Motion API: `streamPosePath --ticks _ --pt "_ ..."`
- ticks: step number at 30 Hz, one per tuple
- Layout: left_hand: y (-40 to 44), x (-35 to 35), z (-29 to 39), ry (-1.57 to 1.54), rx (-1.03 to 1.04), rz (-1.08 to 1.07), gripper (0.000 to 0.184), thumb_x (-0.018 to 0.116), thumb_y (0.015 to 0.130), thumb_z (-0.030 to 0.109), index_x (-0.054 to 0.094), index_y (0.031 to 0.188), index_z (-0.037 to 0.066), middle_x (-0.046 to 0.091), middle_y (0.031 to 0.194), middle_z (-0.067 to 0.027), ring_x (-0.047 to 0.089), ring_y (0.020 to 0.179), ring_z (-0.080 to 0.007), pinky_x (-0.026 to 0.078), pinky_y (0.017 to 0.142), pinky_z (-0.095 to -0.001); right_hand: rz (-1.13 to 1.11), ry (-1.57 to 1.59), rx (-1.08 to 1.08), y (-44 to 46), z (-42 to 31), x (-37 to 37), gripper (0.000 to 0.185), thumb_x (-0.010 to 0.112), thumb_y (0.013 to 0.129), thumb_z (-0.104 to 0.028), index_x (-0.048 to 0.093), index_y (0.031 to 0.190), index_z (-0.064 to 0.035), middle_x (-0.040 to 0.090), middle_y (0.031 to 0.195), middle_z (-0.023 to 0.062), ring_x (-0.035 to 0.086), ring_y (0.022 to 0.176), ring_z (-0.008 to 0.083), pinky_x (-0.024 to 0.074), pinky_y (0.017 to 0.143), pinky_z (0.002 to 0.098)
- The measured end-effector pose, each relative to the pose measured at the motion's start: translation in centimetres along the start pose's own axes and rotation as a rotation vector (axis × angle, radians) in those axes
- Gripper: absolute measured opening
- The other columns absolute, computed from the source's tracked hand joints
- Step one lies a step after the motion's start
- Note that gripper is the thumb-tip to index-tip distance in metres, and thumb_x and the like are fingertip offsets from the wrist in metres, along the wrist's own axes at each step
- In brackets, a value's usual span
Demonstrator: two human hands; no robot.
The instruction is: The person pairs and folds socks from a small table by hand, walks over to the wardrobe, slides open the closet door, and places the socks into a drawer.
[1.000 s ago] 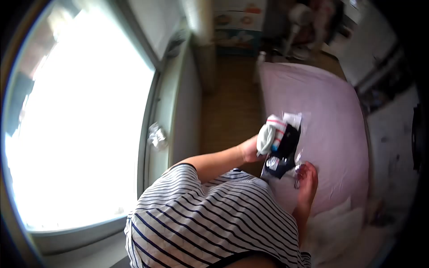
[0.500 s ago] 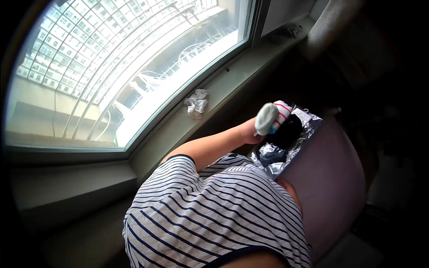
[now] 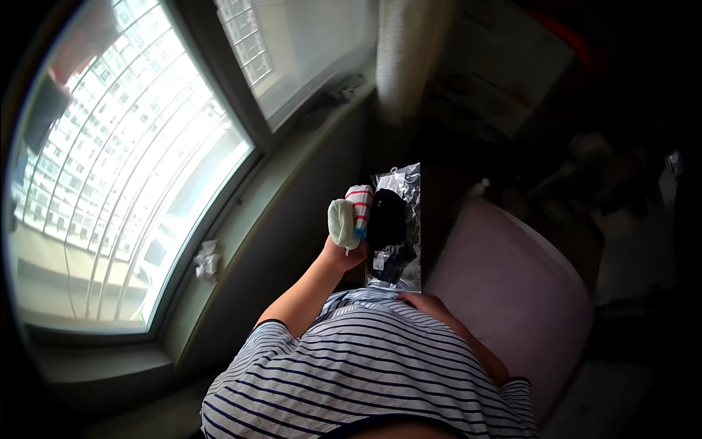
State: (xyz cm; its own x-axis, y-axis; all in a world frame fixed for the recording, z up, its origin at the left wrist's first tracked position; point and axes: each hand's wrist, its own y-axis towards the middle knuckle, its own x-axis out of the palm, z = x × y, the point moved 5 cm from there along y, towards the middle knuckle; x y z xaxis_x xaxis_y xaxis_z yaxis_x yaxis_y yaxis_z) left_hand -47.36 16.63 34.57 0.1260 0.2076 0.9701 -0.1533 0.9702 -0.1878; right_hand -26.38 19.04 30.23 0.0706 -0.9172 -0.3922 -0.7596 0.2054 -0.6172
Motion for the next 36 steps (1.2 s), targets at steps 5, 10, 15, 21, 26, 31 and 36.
streamPosePath --ticks 5,10,15,21,26,31,36 --pt "0.7 -0.9 0.0 0.075 0.043 0.148 0.041 0.059 0.081 0.036 0.055 0.114 0.013 0.061 0.107 -0.0019 0.060 0.095 -0.0150 0.054 0.064 -0.0261 -0.259 0.370 0.143 1.8 -6.5 0.7 0.037 0.038 0.090 -0.030 0.055 0.113 -0.0066 0.058 0.108 0.0058 0.051 0.097 0.0131 0.0371 0.088 0.0244" --pt "2.6 -3.1 1.6 0.200 0.095 0.008 0.033 0.048 0.087 0.031 0.049 0.115 0.014 0.057 0.099 0.0022 0.057 0.088 -0.0098 0.047 0.078 -0.0263 -0.437 0.058 -0.304 7.7 -2.3 3.5 0.034 0.043 0.089 -0.025 0.057 0.112 -0.0046 0.058 0.110 0.0108 0.054 0.099 0.0213 0.0397 0.087 0.0321" --pt "3.7 -4.3 2.9 0.233 0.086 -0.028 0.019 0.049 0.087 0.030 0.053 0.100 0.017 0.057 0.079 0.0069 0.057 0.067 -0.0051 0.049 0.052 -0.0200 -0.377 -0.135 -0.342 12.9 -4.2 5.8 0.034 0.045 0.088 -0.024 0.056 0.112 -0.0033 0.059 0.107 0.0114 0.055 0.097 0.0217 0.0403 0.086 0.0337" --pt "4.0 -4.6 3.3 0.315 -0.081 -0.131 0.021 0.052 0.085 0.034 0.055 0.098 0.018 0.060 0.085 0.0047 0.061 0.074 -0.0097 0.053 0.054 -0.0250 -0.364 -0.172 -0.379 17.6 -5.4 7.6 0.035 0.044 0.089 -0.025 0.054 0.114 -0.0025 0.057 0.110 0.0119 0.053 0.100 0.0223 0.0387 0.089 0.0334" --pt "4.4 -2.3 3.3 0.922 0.245 -0.499 0.029 0.048 0.088 0.026 0.051 0.114 0.014 0.057 0.107 0.0022 0.053 0.101 -0.0114 0.048 0.081 -0.0261 -0.390 -0.110 -0.443 19.8 -7.2 8.9 0.037 0.043 0.089 -0.026 0.052 0.116 -0.0019 0.056 0.113 0.0123 0.051 0.103 0.0228 0.0374 0.090 0.0332" --pt "5.3 -5.7 3.4 0.395 -0.037 -0.226 0.035 0.049 0.088 0.030 0.049 0.119 0.013 0.055 0.111 -0.0007 0.053 0.102 -0.0158 0.047 0.083 -0.0247 -0.416 -0.022 -0.520 20.3 -7.5 7.8 0.038 0.043 0.090 -0.027 0.051 0.118 -0.0013 0.054 0.116 0.0127 0.050 0.105 0.0233 0.0361 0.092 0.0330" --pt "5.7 -3.4 2.5 0.382 0.060 -0.088 0.017 0.044 0.091 0.027 0.045 0.101 0.014 0.048 0.080 0.0032 0.047 0.069 -0.0088 0.042 0.066 -0.0198 -0.376 0.078 -0.624 15.8 -5.9 5.1 0.040 0.042 0.091 -0.027 0.049 0.120 -0.0006 0.052 0.119 0.0131 0.048 0.108 0.0238 0.0348 0.094 0.0328"
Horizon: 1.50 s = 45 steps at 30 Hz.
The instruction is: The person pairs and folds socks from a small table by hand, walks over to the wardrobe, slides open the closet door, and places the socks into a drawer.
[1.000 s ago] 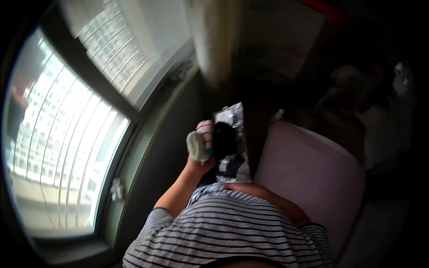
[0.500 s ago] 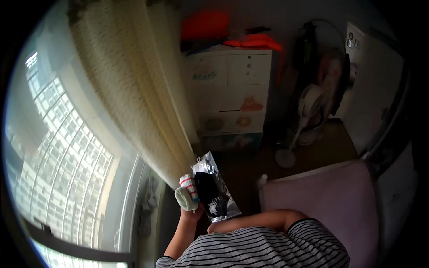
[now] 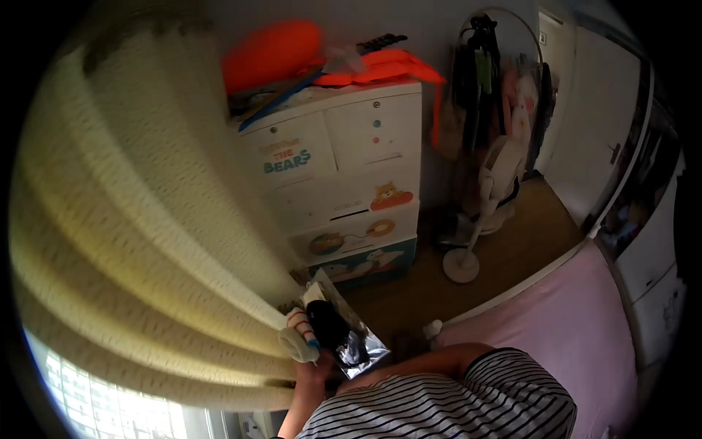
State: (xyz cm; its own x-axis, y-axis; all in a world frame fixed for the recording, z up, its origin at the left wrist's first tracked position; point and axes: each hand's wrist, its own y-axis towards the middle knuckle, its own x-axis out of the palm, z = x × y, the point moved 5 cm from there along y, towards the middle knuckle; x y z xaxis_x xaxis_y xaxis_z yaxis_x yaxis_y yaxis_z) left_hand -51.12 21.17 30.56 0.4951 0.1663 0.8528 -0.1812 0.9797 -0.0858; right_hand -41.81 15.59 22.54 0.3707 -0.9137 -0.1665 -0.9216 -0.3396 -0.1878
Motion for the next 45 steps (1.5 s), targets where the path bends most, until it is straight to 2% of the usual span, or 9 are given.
streamPosePath --ticks 4,12,15,17,23,25,31,38,45 --pt "0.4 4.1 -2.1 0.106 0.026 -0.194 0.045 0.049 0.087 0.037 0.043 0.121 0.009 0.052 0.116 -0.0078 0.049 0.108 -0.0241 0.040 0.092 -0.0386 0.156 0.035 -0.117 -7.2 0.9 0.6 0.041 0.041 0.091 -0.028 0.048 0.121 -0.0001 0.051 0.121 0.0135 0.047 0.110 0.0242 0.0338 0.095 0.0326" --pt "11.4 23.8 -11.3 1.694 0.617 -0.617 0.014 0.045 0.084 0.013 0.048 0.097 0.011 0.054 0.083 -0.0018 0.054 0.073 -0.0173 0.045 0.060 -0.0273 0.640 0.320 -0.203 -29.5 -1.7 -5.0 0.042 0.038 0.094 -0.029 0.044 0.127 -0.0039 0.047 0.126 0.0122 0.043 0.116 0.0227 0.0308 0.098 0.0329" --pt "17.8 20.8 -17.0 0.824 -0.200 -0.687 0.018 0.044 0.085 0.011 0.046 0.103 0.013 0.052 0.091 0.0002 0.052 0.079 -0.0122 0.045 0.064 -0.0245 1.136 0.106 0.122 -33.7 3.6 -6.7 0.042 0.036 0.093 -0.035 0.047 0.126 -0.0101 0.051 0.122 0.0092 0.046 0.112 0.0210 0.0371 0.091 0.0331" --pt "20.3 22.5 -22.1 0.062 -0.783 -0.557 0.025 0.044 0.085 0.012 0.044 0.109 0.014 0.050 0.104 0.0010 0.049 0.090 -0.0085 0.045 0.071 -0.0237 1.524 0.920 0.140 -37.4 5.6 -5.9 0.047 0.033 0.093 -0.042 0.049 0.123 -0.0095 0.051 0.121 0.0081 0.047 0.111 0.0210 0.0389 0.090 0.0334" --pt "24.8 26.6 -29.5 -0.094 -1.312 -0.583 0.019 0.049 0.085 0.020 0.051 0.104 0.014 0.052 0.107 -0.0025 0.051 0.097 -0.0175 0.042 0.088 -0.0341 2.026 0.907 -0.758 -47.3 -2.0 -9.8 0.058 0.034 0.092 -0.044 0.033 0.133 -0.0034 0.045 0.128 0.0098 0.042 0.118 0.0195 0.0353 0.097 0.0342" --pt "26.1 30.1 -30.4 0.494 -0.965 -0.843 0.021 0.050 0.085 0.024 0.051 0.105 0.016 0.052 0.106 -0.0023 0.051 0.098 -0.0185 0.042 0.087 -0.0374 2.188 0.806 -0.574 -48.6 -2.4 -10.3 0.049 0.040 0.092 -0.031 0.033 0.132 -0.0039 0.049 0.123 0.0087 0.046 0.113 0.0182 0.0372 0.095 0.0327" --pt "29.5 28.2 -35.7 0.059 -1.325 -1.080 0.027 0.044 0.088 0.035 0.049 0.108 0.019 0.052 0.107 -0.0012 0.049 0.098 -0.0186 0.041 0.083 -0.0394 2.587 0.708 -0.206 -47.9 -2.0 -11.1 0.040 0.047 0.090 -0.014 0.040 0.129 -0.0042 0.056 0.109 0.0052 0.054 0.094 0.0128 0.0478 0.075 0.0269" --pt "29.5 27.3 -35.6 0.083 -1.618 -0.637 0.024 0.042 0.090 0.034 0.051 0.105 0.018 0.055 0.095 0.0005 0.054 0.086 -0.0158 0.046 0.076 -0.0395 2.691 0.609 -0.464 -43.6 -4.4 -10.8 0.042 0.043 0.092 -0.021 0.038 0.129 -0.0008 0.052 0.116 0.0075 0.051 0.104 0.0173 0.0461 0.084 0.0338" --pt "28.3 24.3 -36.4 -0.156 -1.490 -0.895 0.027 0.048 0.087 0.037 0.053 0.103 0.016 0.061 0.093 0.0017 0.060 0.081 -0.0161 0.050 0.069 -0.0347 3.080 -0.628 0.035 -42.9 -7.8 -7.1 0.046 0.056 0.085 -0.017 0.041 0.125 0.0011 0.053 0.116 0.0125 0.048 0.110 0.0201 0.0355 0.092 0.0311"
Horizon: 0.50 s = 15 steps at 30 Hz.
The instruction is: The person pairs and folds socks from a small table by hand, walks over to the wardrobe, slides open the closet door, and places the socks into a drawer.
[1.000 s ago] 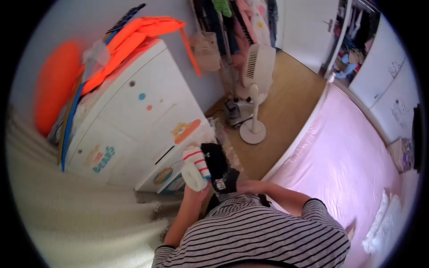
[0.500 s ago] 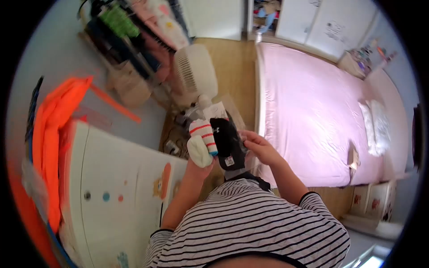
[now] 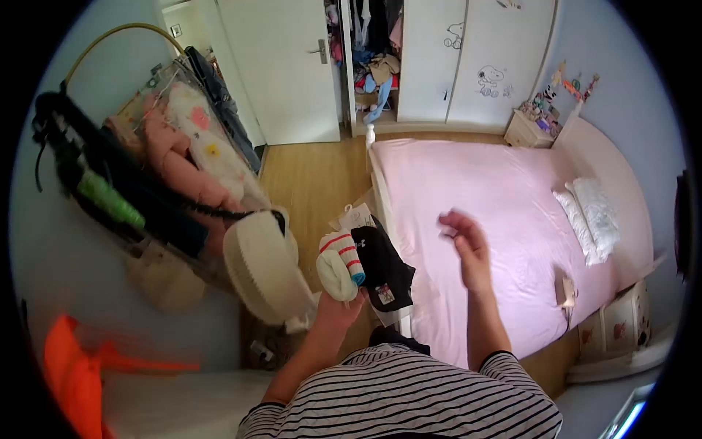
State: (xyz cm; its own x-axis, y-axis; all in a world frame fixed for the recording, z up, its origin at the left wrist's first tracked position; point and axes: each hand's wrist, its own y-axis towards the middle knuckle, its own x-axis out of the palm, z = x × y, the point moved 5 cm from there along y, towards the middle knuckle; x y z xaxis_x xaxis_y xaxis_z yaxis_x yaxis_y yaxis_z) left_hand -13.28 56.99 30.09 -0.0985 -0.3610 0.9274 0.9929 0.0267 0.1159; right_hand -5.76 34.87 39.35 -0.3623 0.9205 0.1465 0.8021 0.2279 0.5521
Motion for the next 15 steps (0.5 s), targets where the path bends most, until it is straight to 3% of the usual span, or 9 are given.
streamPosePath --ticks 2,5,7,9,11,13,15 --pt "-0.3 -0.8 -0.3 0.011 0.022 0.138 0.027 0.050 0.086 0.037 0.053 0.103 0.017 0.062 0.094 0.0015 0.061 0.082 -0.0162 0.050 0.068 -0.0336 -0.012 -0.180 -0.346 2.1 -6.9 1.4 0.061 0.063 0.079 -0.029 0.040 0.126 0.0023 0.048 0.123 0.0145 0.045 0.115 0.0248 0.0309 0.097 0.0352" --pt "-0.7 1.2 -0.5 -0.006 0.033 0.189 0.026 0.051 0.086 0.038 0.054 0.102 0.018 0.062 0.092 0.0015 0.061 0.083 -0.0165 0.050 0.067 -0.0333 -0.136 -0.228 -1.024 2.6 -17.2 4.1 0.069 0.066 0.076 -0.035 0.038 0.127 0.0014 0.044 0.128 0.0167 0.042 0.118 0.0323 0.0273 0.101 0.0422" --pt "-1.0 1.3 -0.7 -0.048 0.025 0.167 0.024 0.051 0.086 0.037 0.054 0.101 0.019 0.062 0.088 0.0021 0.061 0.081 -0.0173 0.049 0.066 -0.0330 -0.193 -0.259 -1.263 1.1 -20.7 5.5 0.069 0.066 0.076 -0.035 0.038 0.128 0.0011 0.044 0.128 0.0168 0.043 0.118 0.0324 0.0282 0.100 0.0425" --pt "-0.4 0.8 -0.3 0.193 0.233 -0.070 0.025 0.049 0.087 0.034 0.052 0.106 0.018 0.059 0.097 0.0019 0.057 0.092 -0.0154 0.048 0.073 -0.0333 -0.234 -0.294 -1.403 -0.1 -22.6 6.3 0.069 0.065 0.076 -0.036 0.037 0.128 0.0009 0.044 0.127 0.0169 0.043 0.117 0.0325 0.0291 0.100 0.0427" --pt "-0.9 -0.3 -0.5 0.236 0.229 -0.118 0.024 0.049 0.087 0.035 0.052 0.104 0.018 0.057 0.094 0.0030 0.056 0.089 -0.0161 0.047 0.074 -0.0331 -0.254 -0.334 -1.472 -0.4 -23.3 6.2 0.069 0.065 0.077 -0.036 0.037 0.128 0.0007 0.045 0.127 0.0171 0.044 0.116 0.0327 0.0300 0.099 0.0430" --pt "1.1 1.8 -0.5 0.081 0.099 -0.033 0.022 0.050 0.085 0.038 0.053 0.096 0.020 0.056 0.078 0.0052 0.056 0.073 -0.0191 0.046 0.070 -0.0323 -0.271 -0.349 -1.511 -0.6 -23.1 5.1 0.069 0.064 0.077 -0.037 0.037 0.128 0.0005 0.045 0.126 0.0172 0.044 0.115 0.0328 0.0308 0.098 0.0433" --pt "1.8 2.6 -0.8 0.054 0.154 -0.033 0.022 0.050 0.085 0.039 0.053 0.095 0.019 0.057 0.087 0.0037 0.055 0.078 -0.0182 0.045 0.071 -0.0343 -0.280 -0.363 -1.524 -0.9 -21.7 3.6 0.069 0.064 0.077 -0.037 0.036 0.129 0.0003 0.045 0.126 0.0173 0.045 0.115 0.0329 0.0317 0.097 0.0435"
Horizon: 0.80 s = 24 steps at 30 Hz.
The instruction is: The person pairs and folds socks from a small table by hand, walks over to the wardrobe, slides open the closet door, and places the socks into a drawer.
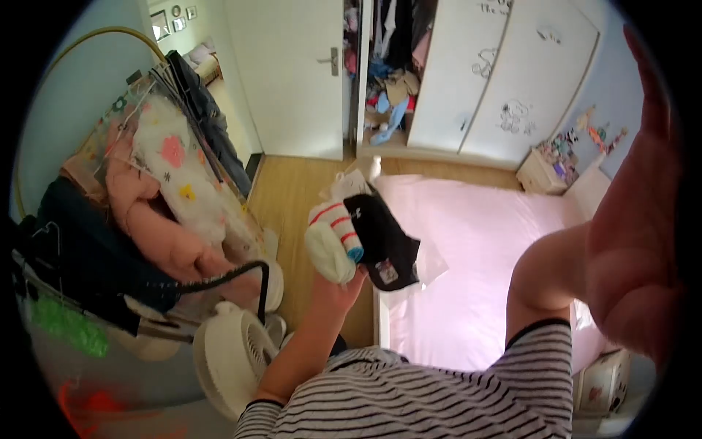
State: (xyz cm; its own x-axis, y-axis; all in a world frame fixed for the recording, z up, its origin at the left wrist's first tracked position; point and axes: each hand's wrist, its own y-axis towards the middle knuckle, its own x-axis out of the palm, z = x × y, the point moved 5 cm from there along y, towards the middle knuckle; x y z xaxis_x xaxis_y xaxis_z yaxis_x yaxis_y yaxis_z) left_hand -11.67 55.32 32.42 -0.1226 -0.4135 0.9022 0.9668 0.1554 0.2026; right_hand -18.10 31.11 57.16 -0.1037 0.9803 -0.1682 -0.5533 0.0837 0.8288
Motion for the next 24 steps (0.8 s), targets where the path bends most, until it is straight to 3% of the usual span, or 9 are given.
streamPosePath --ticks 3,5,10,12,15,18,21,22,24 --pt "2.0 0.1 -0.1 -0.029 0.041 -0.152 0.023 0.049 0.085 0.038 0.053 0.096 0.019 0.057 0.090 0.0032 0.054 0.079 -0.0174 0.042 0.069 -0.0339 -0.017 -0.017 -0.050 -3.2 -1.4 -0.7 0.069 0.063 0.078 -0.038 0.035 0.129 -0.0001 0.045 0.125 0.0174 0.046 0.113 0.0331 0.0330 0.096 0.0439" --pt "1.1 -1.5 -1.4 0.024 0.008 0.221 0.023 0.049 0.086 0.037 0.054 0.098 0.018 0.057 0.090 0.0035 0.053 0.076 -0.0169 0.040 0.067 -0.0322 -0.020 -0.016 -0.062 -5.6 -1.8 -0.8 0.069 0.063 0.078 -0.038 0.035 0.129 -0.0003 0.046 0.124 0.0175 0.046 0.113 0.0333 0.0339 0.096 0.0442" --pt "7.4 -15.2 -4.1 -0.104 -0.049 -0.336 0.031 0.049 0.085 0.040 0.055 0.107 0.018 0.059 0.106 -0.0011 0.056 0.100 -0.0214 0.047 0.081 -0.0408 0.010 -0.003 -0.068 -13.2 -0.3 1.0 0.070 0.061 0.079 -0.039 0.034 0.130 -0.0009 0.046 0.123 0.0178 0.048 0.111 0.0336 0.0361 0.094 0.0448" --pt "9.8 -16.2 -3.6 0.042 -0.004 -0.139 0.032 0.048 0.085 0.041 0.055 0.106 0.018 0.060 0.106 -0.0021 0.056 0.102 -0.0220 0.048 0.083 -0.0432 0.012 -0.010 -0.085 -15.7 0.6 2.9 0.070 0.061 0.079 -0.040 0.033 0.130 -0.0011 0.047 0.123 0.0179 0.048 0.110 0.0337 0.0369 0.093 0.0451" --pt "14.2 -20.7 -3.4 -0.017 -0.010 -0.227 0.034 0.047 0.086 0.042 0.053 0.105 0.014 0.061 0.100 -0.0020 0.060 0.091 -0.0223 0.051 0.075 -0.0414 0.025 -0.021 -0.089 -21.4 2.5 5.2 0.070 0.060 0.080 -0.041 0.033 0.131 -0.0014 0.047 0.122 0.0181 0.049 0.109 0.0339 0.0383 0.092 0.0455" --pt "17.4 -22.7 -2.6 0.029 -0.064 -0.041 0.035 0.045 0.087 0.041 0.051 0.105 0.012 0.062 0.097 -0.0023 0.062 0.085 -0.0221 0.053 0.071 -0.0393 0.048 -0.055 -0.028 -25.4 5.2 5.8 0.070 0.059 0.080 -0.041 0.032 0.131 -0.0017 0.047 0.121 0.0182 0.050 0.108 0.0341 0.0396 0.091 0.0459" --pt "20.5 -23.0 -0.2 -0.019 -0.136 -0.191 0.029 0.042 0.089 0.038 0.051 0.101 0.013 0.061 0.094 -0.0031 0.061 0.088 -0.0189 0.051 0.074 -0.0380 0.102 -0.132 0.305 -30.9 10.6 6.3 0.070 0.059 0.081 -0.042 0.031 0.131 -0.0021 0.048 0.120 0.0184 0.051 0.107 0.0343 0.0409 0.090 0.0463" --pt "21.2 -23.3 0.4 -0.001 -0.136 -0.247 0.029 0.041 0.089 0.038 0.051 0.101 0.014 0.060 0.093 -0.0030 0.060 0.090 -0.0185 0.051 0.075 -0.0378 0.133 -0.178 0.521 -35.6 11.8 7.1 0.059 0.058 0.083 -0.030 0.036 0.129 -0.0017 0.050 0.117 0.0165 0.052 0.104 0.0291 0.0389 0.091 0.0425" --pt "24.6 -24.2 0.8 -0.030 -0.160 -0.298 0.029 0.041 0.089 0.038 0.051 0.100 0.013 0.060 0.094 -0.0029 0.059 0.092 -0.0197 0.049 0.078 -0.0397 0.070 -0.273 1.329 -49.4 15.2 6.4 0.052 0.056 0.085 -0.025 0.039 0.128 -0.0017 0.052 0.119 0.0134 0.049 0.110 0.0224 0.0359 0.095 0.0351"
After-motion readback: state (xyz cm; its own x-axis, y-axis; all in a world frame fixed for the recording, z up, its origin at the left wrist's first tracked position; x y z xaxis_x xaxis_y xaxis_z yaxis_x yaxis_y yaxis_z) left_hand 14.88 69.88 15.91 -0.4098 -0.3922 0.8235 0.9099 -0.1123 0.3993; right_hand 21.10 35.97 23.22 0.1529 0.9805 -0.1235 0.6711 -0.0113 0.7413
